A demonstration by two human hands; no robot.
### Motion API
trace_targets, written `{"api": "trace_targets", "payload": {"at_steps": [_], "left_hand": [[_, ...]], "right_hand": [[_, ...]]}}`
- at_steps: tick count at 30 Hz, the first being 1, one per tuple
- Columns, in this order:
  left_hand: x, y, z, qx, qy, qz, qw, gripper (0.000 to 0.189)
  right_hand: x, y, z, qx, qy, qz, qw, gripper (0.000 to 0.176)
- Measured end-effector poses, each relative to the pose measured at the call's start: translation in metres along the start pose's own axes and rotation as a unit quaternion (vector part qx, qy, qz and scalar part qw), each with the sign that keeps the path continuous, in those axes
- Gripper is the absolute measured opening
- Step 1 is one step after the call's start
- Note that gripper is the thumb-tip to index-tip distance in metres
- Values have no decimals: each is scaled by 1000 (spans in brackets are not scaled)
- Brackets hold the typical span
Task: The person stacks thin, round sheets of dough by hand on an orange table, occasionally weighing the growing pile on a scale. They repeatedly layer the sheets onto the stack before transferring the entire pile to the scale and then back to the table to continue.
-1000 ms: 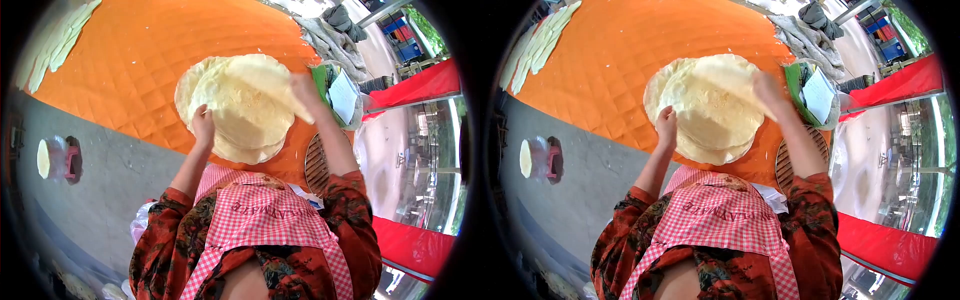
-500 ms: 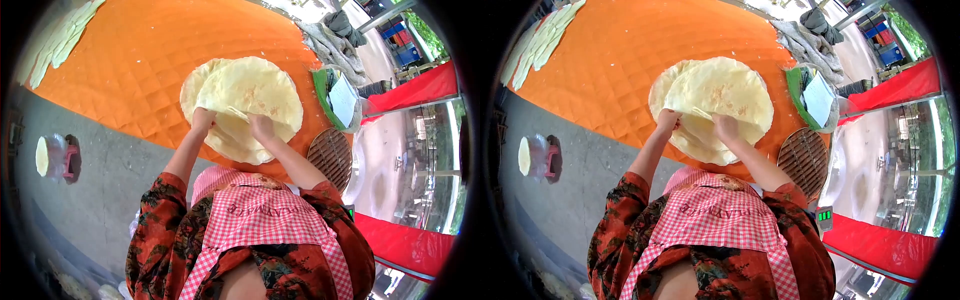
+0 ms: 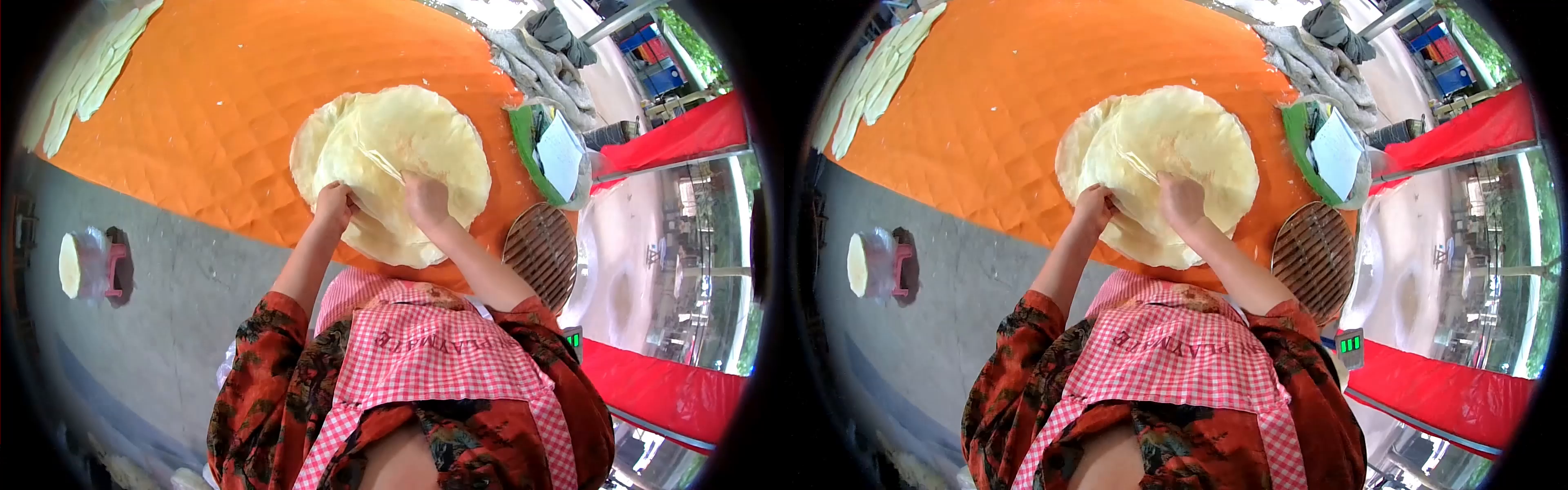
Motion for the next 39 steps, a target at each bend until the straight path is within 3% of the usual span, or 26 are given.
{"api": "trace_targets", "payload": {"at_steps": [3,6,9,14,15,16,17,18,19,20,21,23,26,29,32,33,34,35,38,39], "left_hand": [[6,3,3,9,14,16,1000,23],[9,2,0,15,-10,46,999,24],[11,3,-7,33,-7,77,996,25],[0,8,6,72,-53,139,986,23],[-2,10,3,67,-68,149,984,22],[-2,8,-2,58,-83,161,982,22],[-4,10,1,71,-78,158,982,23],[-10,15,11,83,-71,155,982,24],[-10,17,17,96,-63,150,982,25],[-8,16,14,89,-72,151,982,23],[-5,13,6,80,-82,151,982,20],[-6,11,3,73,-96,153,981,18],[-11,16,7,63,-100,157,980,18],[-12,17,7,48,-102,159,981,19],[-12,13,7,54,-107,152,981,20],[-11,12,3,52,-104,155,981,20],[-10,13,0,48,-100,158,981,20],[-11,14,4,51,-98,142,984,20],[-13,24,13,45,-87,118,988,20],[-10,20,8,41,-84,126,988,20]], "right_hand": [[26,14,-4,-37,-18,37,998,11],[20,30,-19,-66,-161,47,984,23],[39,16,-21,20,-49,68,996,36],[47,-18,16,33,116,66,990,20],[54,-65,39,131,140,172,966,16],[50,-118,64,128,115,253,952,23],[70,-184,121,-54,141,88,985,32],[-16,-168,139,-8,187,5,982,35],[-68,-208,156,35,47,108,992,29],[-118,-224,178,55,91,-59,993,33],[-171,-200,184,-39,68,-181,980,31],[-228,-226,203,9,10,-86,996,29],[-273,-190,196,21,-14,6,1000,34],[-264,-183,195,21,27,40,999,28],[-301,-189,196,-20,-11,43,999,28],[-312,-235,224,5,21,2,1000,28],[-348,-232,223,0,-20,-42,999,28],[-371,-234,240,-40,-1,-263,964,29],[-419,-208,225,-66,-63,-27,995,37],[-413,-190,216,-47,-34,-3,998,37]]}}
Point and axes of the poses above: each hand's wrist, its own z-axis towards the middle knuckle, its own x-axis out of the palm, y = z × x, the point moved 9 cm from there along z, towards the middle knuckle, and after that the axes turned 5 degrees about -z, right-handed, at the moved point
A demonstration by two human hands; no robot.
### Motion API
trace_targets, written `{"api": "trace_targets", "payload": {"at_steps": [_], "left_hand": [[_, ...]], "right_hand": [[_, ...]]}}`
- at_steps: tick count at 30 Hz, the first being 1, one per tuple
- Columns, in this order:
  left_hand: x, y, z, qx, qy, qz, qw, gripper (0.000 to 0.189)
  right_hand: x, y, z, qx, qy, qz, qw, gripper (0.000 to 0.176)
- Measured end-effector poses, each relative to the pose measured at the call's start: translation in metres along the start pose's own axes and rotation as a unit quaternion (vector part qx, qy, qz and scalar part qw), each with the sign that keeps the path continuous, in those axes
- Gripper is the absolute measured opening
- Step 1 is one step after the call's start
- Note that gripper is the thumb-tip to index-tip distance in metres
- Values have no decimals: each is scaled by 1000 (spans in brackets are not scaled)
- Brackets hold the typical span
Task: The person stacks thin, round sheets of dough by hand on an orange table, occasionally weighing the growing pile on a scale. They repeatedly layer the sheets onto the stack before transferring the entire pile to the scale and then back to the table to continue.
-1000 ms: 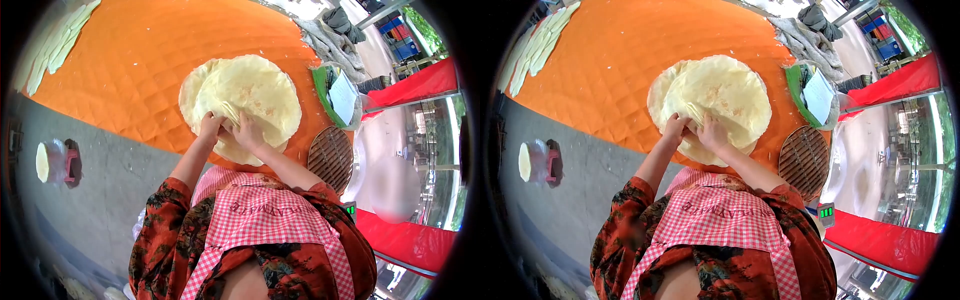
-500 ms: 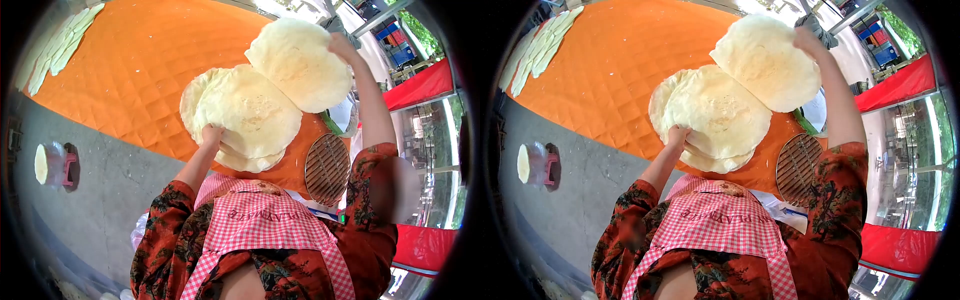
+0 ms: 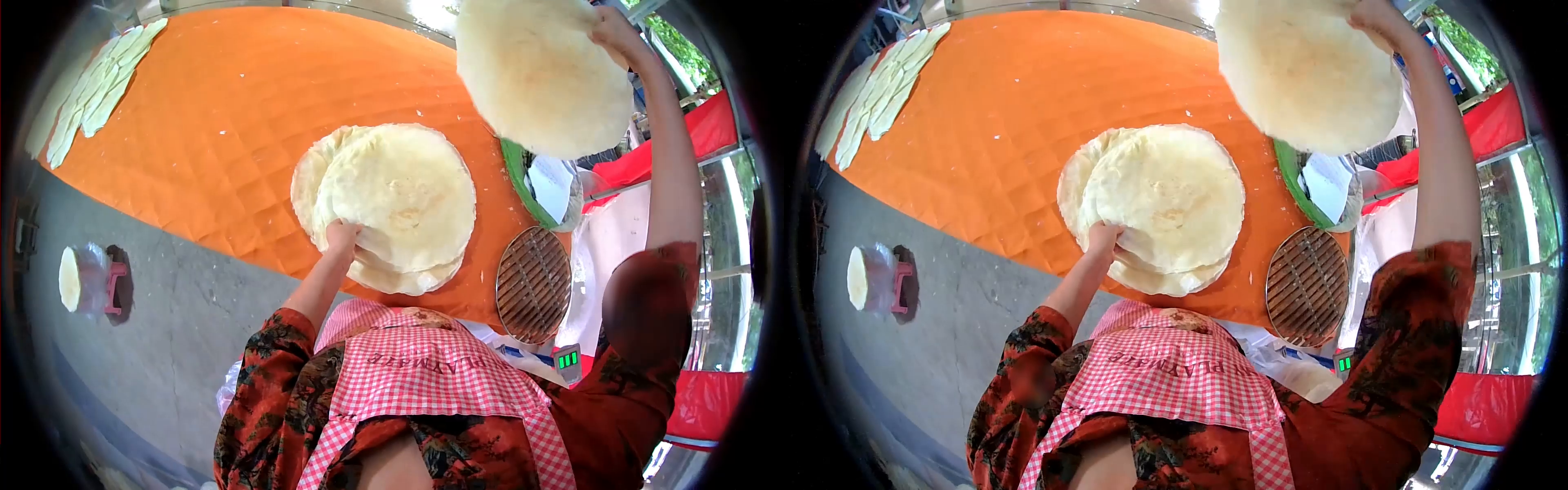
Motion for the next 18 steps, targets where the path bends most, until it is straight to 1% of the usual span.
{"api": "trace_targets", "payload": {"at_steps": [2,3,5,7,8,9,10,11,14,15,18], "left_hand": [[2,-6,-7,-4,14,-5,1000,19],[5,-9,-9,-3,23,-18,1000,19],[6,-7,-9,-3,37,-32,999,19],[6,-4,-6,-1,46,-33,998,20],[10,-7,-11,-7,51,-25,998,20],[13,-13,-20,-14,56,-15,998,19],[12,-13,-26,-24,62,0,998,19],[13,0,-18,-41,84,-22,995,17],[7,-4,-27,-44,50,0,998,17],[8,-3,-28,-50,52,-21,997,18],[15,-5,-29,-30,56,-11,998,18]], "right_hand": [[28,46,-22,35,58,50,996,37],[51,91,-54,76,20,-71,994,34],[137,162,-116,-51,-13,-48,997,26],[282,143,-165,65,67,-147,985,23],[329,172,-191,11,35,-94,995,18],[373,190,-214,-27,-18,-41,999,14],[414,202,-231,-36,21,-43,998,14],[422,210,-236,-26,32,-28,999,14],[428,216,-249,-3,55,-9,998,15],[423,216,-248,-3,55,-14,998,16],[421,223,-250,-16,41,1,999,26]]}}
Point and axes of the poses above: each hand's wrist, its own z-axis towards the middle knuckle, its own x-axis out of the palm, y = z × x, the point moved 9 cm from there along z, towards the middle knuckle, and after that the axes turned 5 degrees about -z, right-handed, at the moved point
